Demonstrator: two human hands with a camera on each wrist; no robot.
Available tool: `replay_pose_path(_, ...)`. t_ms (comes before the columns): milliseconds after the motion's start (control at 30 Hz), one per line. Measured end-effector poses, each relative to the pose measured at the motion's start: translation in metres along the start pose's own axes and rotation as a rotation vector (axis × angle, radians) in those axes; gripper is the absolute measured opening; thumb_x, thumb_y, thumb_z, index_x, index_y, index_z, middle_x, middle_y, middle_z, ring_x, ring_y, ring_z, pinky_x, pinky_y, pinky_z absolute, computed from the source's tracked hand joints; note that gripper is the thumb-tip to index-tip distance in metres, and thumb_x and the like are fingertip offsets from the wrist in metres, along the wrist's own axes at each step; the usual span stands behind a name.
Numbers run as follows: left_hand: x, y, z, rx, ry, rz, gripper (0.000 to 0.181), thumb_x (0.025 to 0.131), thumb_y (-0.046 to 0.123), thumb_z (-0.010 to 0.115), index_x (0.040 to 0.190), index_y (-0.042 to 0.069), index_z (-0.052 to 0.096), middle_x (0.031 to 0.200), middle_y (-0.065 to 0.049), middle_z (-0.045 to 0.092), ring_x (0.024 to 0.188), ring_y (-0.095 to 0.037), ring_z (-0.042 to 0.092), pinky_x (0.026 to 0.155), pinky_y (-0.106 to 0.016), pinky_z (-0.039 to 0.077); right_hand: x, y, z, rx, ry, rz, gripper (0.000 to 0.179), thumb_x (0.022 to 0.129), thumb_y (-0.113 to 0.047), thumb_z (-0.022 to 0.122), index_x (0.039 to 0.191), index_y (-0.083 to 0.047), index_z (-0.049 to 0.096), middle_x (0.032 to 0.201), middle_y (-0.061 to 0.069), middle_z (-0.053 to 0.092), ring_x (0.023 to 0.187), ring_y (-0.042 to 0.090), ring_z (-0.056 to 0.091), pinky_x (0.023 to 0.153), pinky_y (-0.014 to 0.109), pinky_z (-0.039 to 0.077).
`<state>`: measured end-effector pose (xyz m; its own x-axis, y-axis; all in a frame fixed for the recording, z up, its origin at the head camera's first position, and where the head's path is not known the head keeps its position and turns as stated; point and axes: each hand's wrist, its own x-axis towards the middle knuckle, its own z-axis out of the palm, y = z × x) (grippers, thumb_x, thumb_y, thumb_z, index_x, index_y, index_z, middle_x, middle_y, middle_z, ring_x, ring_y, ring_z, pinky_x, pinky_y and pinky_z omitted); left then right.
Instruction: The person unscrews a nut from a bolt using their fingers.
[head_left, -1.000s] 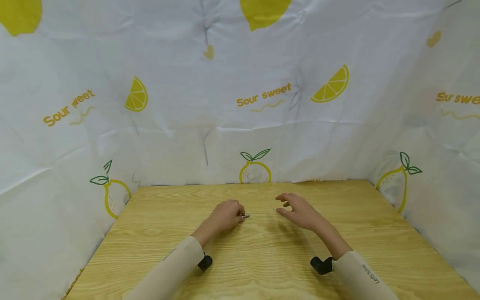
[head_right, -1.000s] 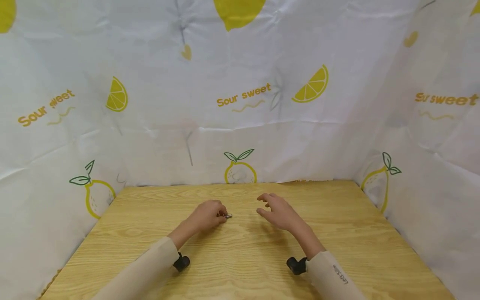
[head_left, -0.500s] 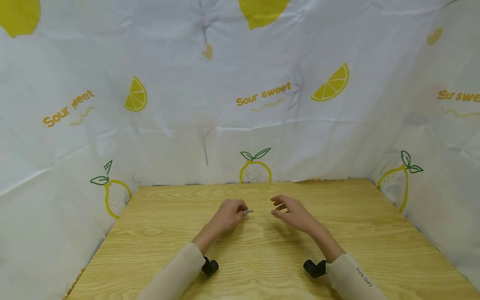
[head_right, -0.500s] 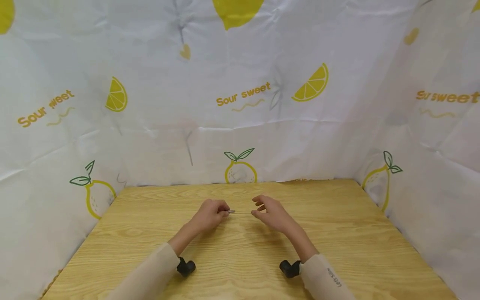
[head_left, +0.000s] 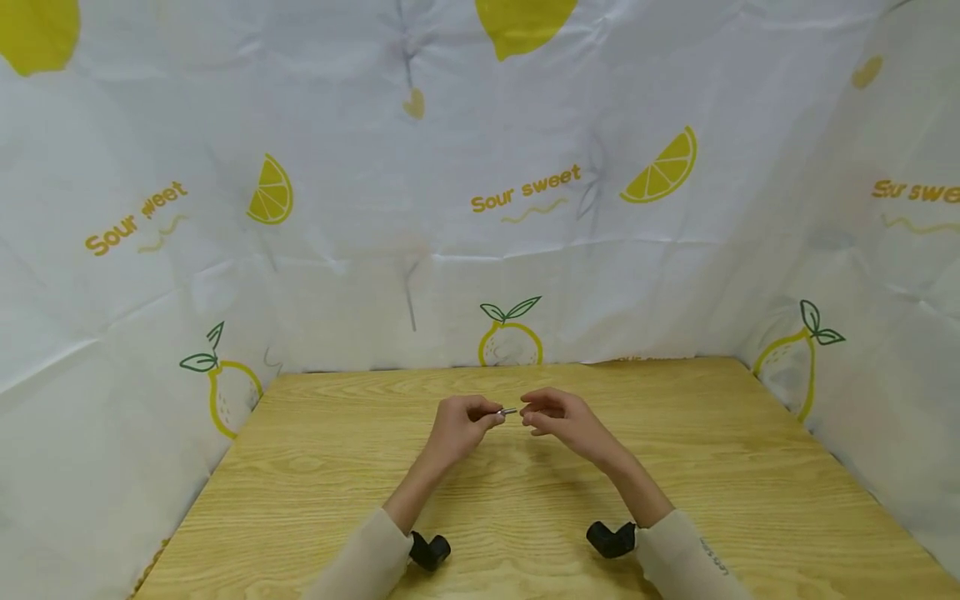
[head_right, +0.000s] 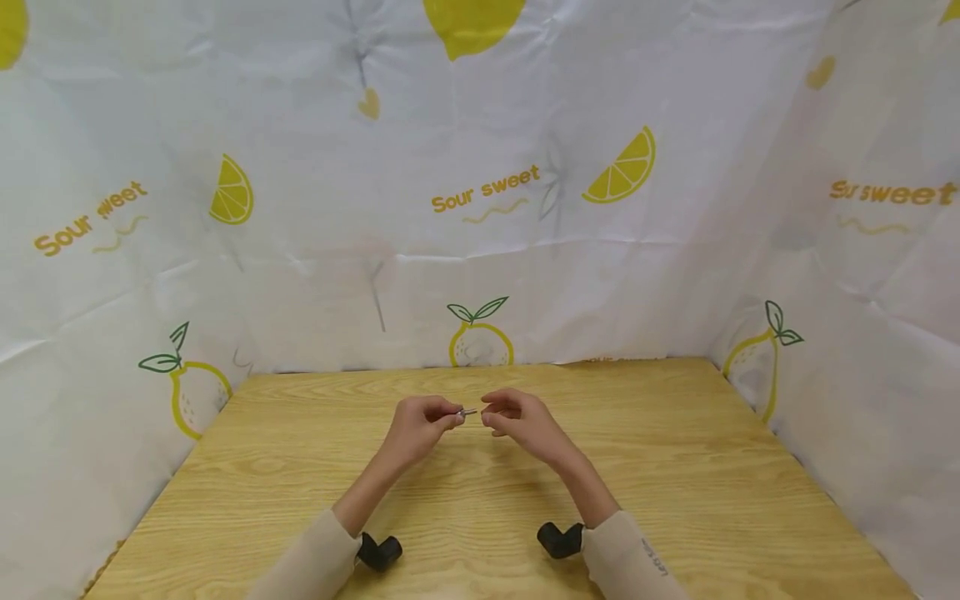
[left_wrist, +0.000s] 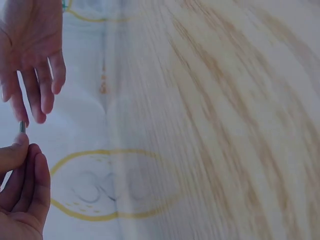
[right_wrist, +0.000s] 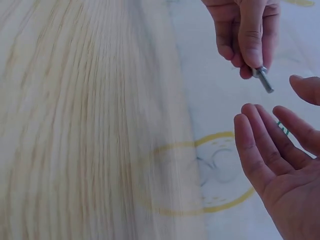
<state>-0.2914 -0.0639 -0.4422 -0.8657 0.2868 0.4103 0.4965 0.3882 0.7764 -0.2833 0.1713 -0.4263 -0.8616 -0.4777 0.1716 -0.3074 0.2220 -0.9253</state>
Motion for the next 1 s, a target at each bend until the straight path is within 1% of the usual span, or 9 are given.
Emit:
replay_pose_path(133, -0.003, 0.006, 0.0, -0.086, 0.046, -0.008, 0.011, 0.093, 0.01, 0.077, 0.099, 0.003, 0.082, 0.094, -0.012, 0.08, 0.082, -0.031, 0.077, 0.068, -0.019, 0.06, 0.002, -0.006, 0.003, 0.033, 0.011, 0.005, 0.044, 0.107, -0.021, 0.06, 0.14, 0.008, 0.054, 0.135, 0.035, 0.059, 0.117, 0.038, 0.068, 0.096, 0.052, 0.06)
replay_pose_path(233, -0.004, 0.014, -0.003, -0.158, 0.081, -0.004, 0.01, 0.092, 0.012, 0.078, 0.099, 0.006, 0.083, 0.095, -0.012, 0.08, 0.083, -0.032, 0.077, 0.072, -0.02, 0.061, 0.003, -0.014, 0.005, 0.054, 0.027, 0.004, 0.043, 0.106, -0.021, 0.061, 0.139, 0.006, 0.056, 0.132, 0.034, 0.062, 0.112, 0.03, 0.07, 0.095, 0.05, 0.06)
replay_pose_path(300, -0.004, 0.019, -0.005, -0.193, 0.096, 0.009, 0.011, 0.091, 0.013, 0.079, 0.098, 0.007, 0.083, 0.097, -0.012, 0.081, 0.083, -0.029, 0.077, 0.074, -0.021, 0.062, 0.003, -0.019, 0.006, 0.065, 0.038, -0.006, 0.042, 0.106, -0.021, 0.062, 0.138, 0.006, 0.058, 0.131, 0.033, 0.063, 0.109, 0.023, 0.072, 0.094, 0.049, 0.061)
replay_pose_path(367, -0.005, 0.024, -0.009, -0.233, 0.099, 0.025, 0.011, 0.09, 0.013, 0.08, 0.098, 0.007, 0.083, 0.097, -0.013, 0.08, 0.084, -0.032, 0.077, 0.075, -0.025, 0.063, 0.004, -0.023, 0.006, 0.066, 0.049, -0.019, 0.041, 0.105, -0.021, 0.062, 0.136, 0.005, 0.059, 0.128, 0.031, 0.066, 0.105, 0.016, 0.072, 0.093, 0.048, 0.061)
replay_pose_path(433, -0.004, 0.027, -0.012, -0.252, 0.106, 0.041, 0.011, 0.09, 0.014, 0.08, 0.098, 0.007, 0.084, 0.096, -0.013, 0.081, 0.084, -0.034, 0.077, 0.075, -0.028, 0.064, 0.005, -0.027, 0.008, 0.069, 0.053, -0.033, 0.039, 0.105, -0.02, 0.062, 0.134, 0.006, 0.061, 0.127, 0.031, 0.066, 0.103, 0.014, 0.072, 0.092, 0.049, 0.062)
replay_pose_path(567, -0.005, 0.03, -0.016, -0.28, 0.133, 0.053, 0.008, 0.089, 0.012, 0.081, 0.095, 0.007, 0.084, 0.092, -0.012, 0.081, 0.083, -0.024, 0.078, 0.074, -0.029, 0.064, 0.007, -0.035, 0.013, 0.067, 0.055, -0.058, 0.033, 0.105, -0.02, 0.062, 0.126, 0.006, 0.066, 0.12, 0.027, 0.07, 0.1, 0.015, 0.072, 0.089, 0.047, 0.063)
replay_pose_path(667, -0.006, 0.031, -0.018, -0.271, 0.15, 0.071, 0.007, 0.089, 0.009, 0.081, 0.094, 0.008, 0.084, 0.09, -0.012, 0.081, 0.082, -0.015, 0.077, 0.074, -0.026, 0.063, 0.009, -0.041, 0.017, 0.075, 0.064, -0.049, 0.03, 0.105, -0.02, 0.062, 0.12, 0.005, 0.069, 0.113, 0.024, 0.071, 0.097, 0.019, 0.073, 0.086, 0.041, 0.064)
replay_pose_path(833, -0.008, 0.034, -0.019, -0.237, 0.184, 0.158, 0.007, 0.088, 0.01, 0.082, 0.094, 0.008, 0.084, 0.09, -0.01, 0.081, 0.08, -0.019, 0.078, 0.075, -0.028, 0.064, 0.01, -0.049, 0.021, 0.114, 0.084, -0.001, 0.032, 0.104, -0.023, 0.064, 0.116, 0.006, 0.069, 0.103, 0.016, 0.073, 0.092, 0.024, 0.074, 0.083, 0.035, 0.064)
replay_pose_path(1000, -0.007, 0.035, -0.019, -0.238, 0.204, 0.289, 0.007, 0.087, 0.006, 0.081, 0.093, 0.004, 0.084, 0.091, -0.014, 0.081, 0.082, -0.025, 0.079, 0.074, -0.031, 0.065, 0.011, -0.052, 0.022, 0.157, 0.05, 0.023, 0.034, 0.104, -0.021, 0.064, 0.114, 0.011, 0.069, 0.096, 0.009, 0.075, 0.085, 0.016, 0.074, 0.082, 0.034, 0.064)
